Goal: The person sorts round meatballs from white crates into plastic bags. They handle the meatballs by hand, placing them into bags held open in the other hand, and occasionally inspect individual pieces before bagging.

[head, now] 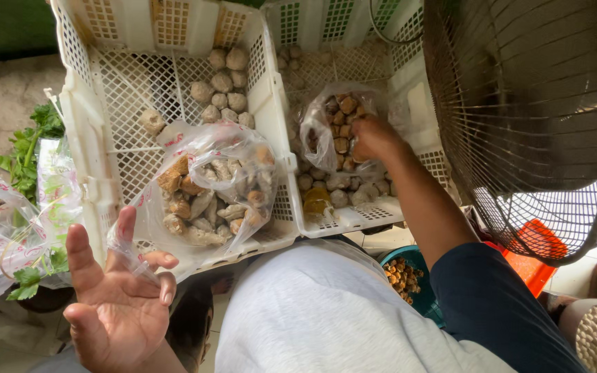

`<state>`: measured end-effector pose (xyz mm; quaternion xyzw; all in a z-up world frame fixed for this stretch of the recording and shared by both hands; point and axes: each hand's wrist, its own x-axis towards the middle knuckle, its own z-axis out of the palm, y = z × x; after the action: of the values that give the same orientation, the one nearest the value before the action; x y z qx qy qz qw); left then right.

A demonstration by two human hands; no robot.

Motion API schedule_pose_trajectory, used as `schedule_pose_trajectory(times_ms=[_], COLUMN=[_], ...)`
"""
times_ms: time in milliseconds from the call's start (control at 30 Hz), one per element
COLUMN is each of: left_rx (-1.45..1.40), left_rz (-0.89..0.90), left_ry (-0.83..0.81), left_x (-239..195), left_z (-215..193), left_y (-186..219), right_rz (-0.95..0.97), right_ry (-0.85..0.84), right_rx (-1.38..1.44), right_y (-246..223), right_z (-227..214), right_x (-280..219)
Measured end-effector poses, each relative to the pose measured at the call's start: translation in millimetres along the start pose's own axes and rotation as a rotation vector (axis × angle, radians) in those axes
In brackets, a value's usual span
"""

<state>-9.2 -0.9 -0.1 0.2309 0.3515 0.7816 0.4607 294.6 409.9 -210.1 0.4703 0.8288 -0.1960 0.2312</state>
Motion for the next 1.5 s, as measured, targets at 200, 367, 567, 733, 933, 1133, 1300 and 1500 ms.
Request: schedule_pose_trajectory(times_ms=[200,367,567,733,933,1133,1300,1500], left_rx=[0.015,-0.007,-0.086,-0.092,-0.076,-0.074,-0.11,-0.106], left_rz=[0.022,0.02,0.044,0.03,0.024,0.006,0.007,0.027], left_ry=[-0.006,-0.036,-0.108,-0.146,-0.127,-0.151,-0.159,-0.112], left_x=[4,6,7,6,5,10,11,2], left_z=[5,12,7,6,3,9,12,0], left_y=[-2,0,-3,-5,-1,-2,-3,-1], right_rz=[-0.161,-0.044,-0.012,0.031,-0.274,-1.047,-1.023,-0.416], right_ry=[0.541,0.506,0.453,0.469,-0.021,-0.392,0.214,0.398], right_rx=[0.222,0.041,-0.023,-0.01,1.496,1.305,0.603,1.095], right_y=[0,-27,-12,-28,-57,-174,-231,-84], right_z=[0,1,-14,-39,-63,-80,-72,-95], right_x=[14,29,20,22,-78,-150,-164,-115])
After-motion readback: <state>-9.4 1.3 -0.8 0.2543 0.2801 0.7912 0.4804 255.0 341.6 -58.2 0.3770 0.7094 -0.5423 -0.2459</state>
